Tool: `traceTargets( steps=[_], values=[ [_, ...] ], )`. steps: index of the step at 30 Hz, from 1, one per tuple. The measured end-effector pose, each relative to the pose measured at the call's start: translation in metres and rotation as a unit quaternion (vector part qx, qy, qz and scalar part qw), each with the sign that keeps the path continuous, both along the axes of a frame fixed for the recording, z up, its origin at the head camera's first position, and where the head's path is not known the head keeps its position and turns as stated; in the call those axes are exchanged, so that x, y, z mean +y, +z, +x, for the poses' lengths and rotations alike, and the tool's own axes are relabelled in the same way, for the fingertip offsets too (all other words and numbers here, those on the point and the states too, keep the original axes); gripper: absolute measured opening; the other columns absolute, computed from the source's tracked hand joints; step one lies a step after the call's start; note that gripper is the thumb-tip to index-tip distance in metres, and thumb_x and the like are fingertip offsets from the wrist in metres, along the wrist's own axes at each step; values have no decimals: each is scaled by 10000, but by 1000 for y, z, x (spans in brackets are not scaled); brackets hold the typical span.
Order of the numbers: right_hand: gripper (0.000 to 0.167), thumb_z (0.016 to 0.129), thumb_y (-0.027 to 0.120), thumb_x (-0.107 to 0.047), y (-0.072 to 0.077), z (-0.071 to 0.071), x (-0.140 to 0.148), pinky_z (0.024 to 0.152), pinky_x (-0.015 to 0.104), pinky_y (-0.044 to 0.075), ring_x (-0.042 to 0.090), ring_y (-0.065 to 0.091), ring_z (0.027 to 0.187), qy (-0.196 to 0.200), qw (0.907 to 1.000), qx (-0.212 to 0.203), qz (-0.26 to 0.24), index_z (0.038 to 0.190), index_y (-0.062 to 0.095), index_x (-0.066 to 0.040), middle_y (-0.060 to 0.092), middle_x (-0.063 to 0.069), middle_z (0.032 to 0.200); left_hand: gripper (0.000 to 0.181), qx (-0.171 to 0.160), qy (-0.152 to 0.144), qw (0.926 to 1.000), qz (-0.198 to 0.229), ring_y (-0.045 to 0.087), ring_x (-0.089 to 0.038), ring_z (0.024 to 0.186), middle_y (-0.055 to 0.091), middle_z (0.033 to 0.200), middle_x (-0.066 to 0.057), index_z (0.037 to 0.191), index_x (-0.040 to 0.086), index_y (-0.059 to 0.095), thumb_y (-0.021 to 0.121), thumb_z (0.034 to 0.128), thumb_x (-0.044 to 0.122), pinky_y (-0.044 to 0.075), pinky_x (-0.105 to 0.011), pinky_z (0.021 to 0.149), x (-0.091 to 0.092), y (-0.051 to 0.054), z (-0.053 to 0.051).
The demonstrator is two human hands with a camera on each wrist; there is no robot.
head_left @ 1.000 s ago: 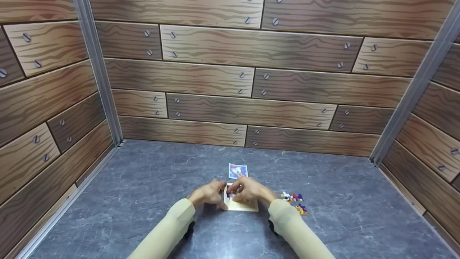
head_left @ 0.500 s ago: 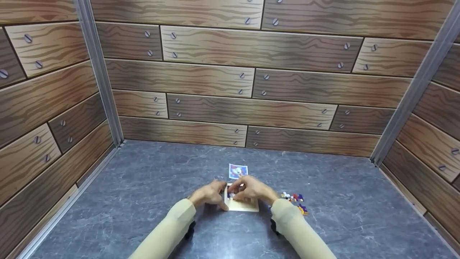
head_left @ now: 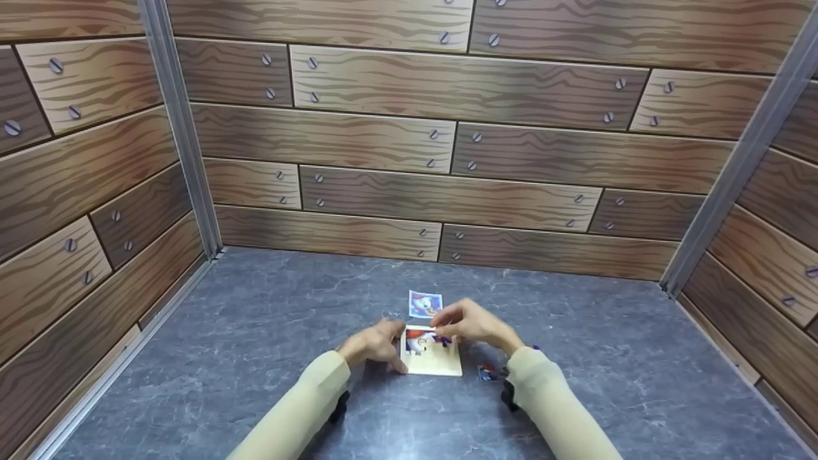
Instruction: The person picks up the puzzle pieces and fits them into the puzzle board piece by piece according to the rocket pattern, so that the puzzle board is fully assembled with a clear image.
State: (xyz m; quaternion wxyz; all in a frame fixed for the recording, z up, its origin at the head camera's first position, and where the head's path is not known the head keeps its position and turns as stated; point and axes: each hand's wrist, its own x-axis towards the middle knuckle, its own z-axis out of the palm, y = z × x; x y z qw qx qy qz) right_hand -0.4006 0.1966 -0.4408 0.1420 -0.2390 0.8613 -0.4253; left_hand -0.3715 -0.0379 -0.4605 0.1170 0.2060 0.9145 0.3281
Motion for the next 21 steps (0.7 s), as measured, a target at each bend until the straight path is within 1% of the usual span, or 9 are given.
traceTargets(
  steps=[2,3,5,9,11,13,18,19,21],
  values=[
    [246,869,712,-106,0,0,6,565,263,463,117,537,619,4,10000,-39,39,1094,723,-8,705,59,893,563,-28,11,10000,16,534,-267,1075,631,1108,-115,1131,34,606,890,647,87,431,-454,1014,0,0,0],
    [254,867,716,-110,0,-1,8,565,263,459,110,532,611,3,10000,-52,74,1099,722,-9,704,57,886,577,-53,21,10000,43,535,-271,1088,635,1120,-118,1146,31,605,890,647,80,425,-454,1025,0,0,-1],
    [265,867,722,-121,1,-1,14,558,262,455,96,527,606,39,9999,-41,124,1106,719,-4,709,76,888,589,-75,37,10000,-9,536,-279,1103,626,1134,-123,1158,27,601,890,649,89,422,-457,1034,1,0,-1],
    [269,866,727,-114,2,-2,26,566,255,460,105,548,651,102,9997,-7,212,1104,715,9,723,131,938,611,-107,146,9998,-98,532,-296,1122,603,1162,-142,1176,11,592,893,652,103,418,-467,1041,1,0,-3],
    [264,868,726,-115,1,-2,32,571,246,456,106,554,677,141,9995,27,264,1099,715,14,724,135,943,622,-112,177,9997,-128,527,-298,1127,593,1173,-146,1186,8,588,893,653,107,417,-470,1042,1,0,-3],
    [261,868,730,-124,0,-2,38,579,236,456,93,559,692,145,9994,42,323,1092,718,10,728,116,945,626,-123,204,9996,-137,521,-293,1132,591,1180,-143,1190,15,589,894,651,107,413,-469,1047,1,0,-3],
    [250,863,740,-143,-3,-2,52,598,236,460,69,565,701,38,9994,-73,332,1067,729,2,731,49,926,574,-171,260,9994,-130,516,-270,1108,588,1163,-125,1143,41,605,895,652,103,424,-458,1031,2,-2,-2],
    [247,862,738,-133,-4,-2,54,600,238,463,72,568,700,36,9995,-111,296,1064,728,9,732,58,925,568,-185,277,9994,-128,516,-267,1102,586,1160,-124,1139,41,606,895,653,102,427,-456,1027,2,-2,-1],
    [239,860,732,-97,-4,-1,60,625,241,490,83,594,730,76,9997,-154,187,1059,721,35,734,119,943,581,-213,311,9992,-122,514,-268,1101,581,1159,-124,1157,40,603,892,656,100,427,-459,1028,3,-2,-1]
  ],
)
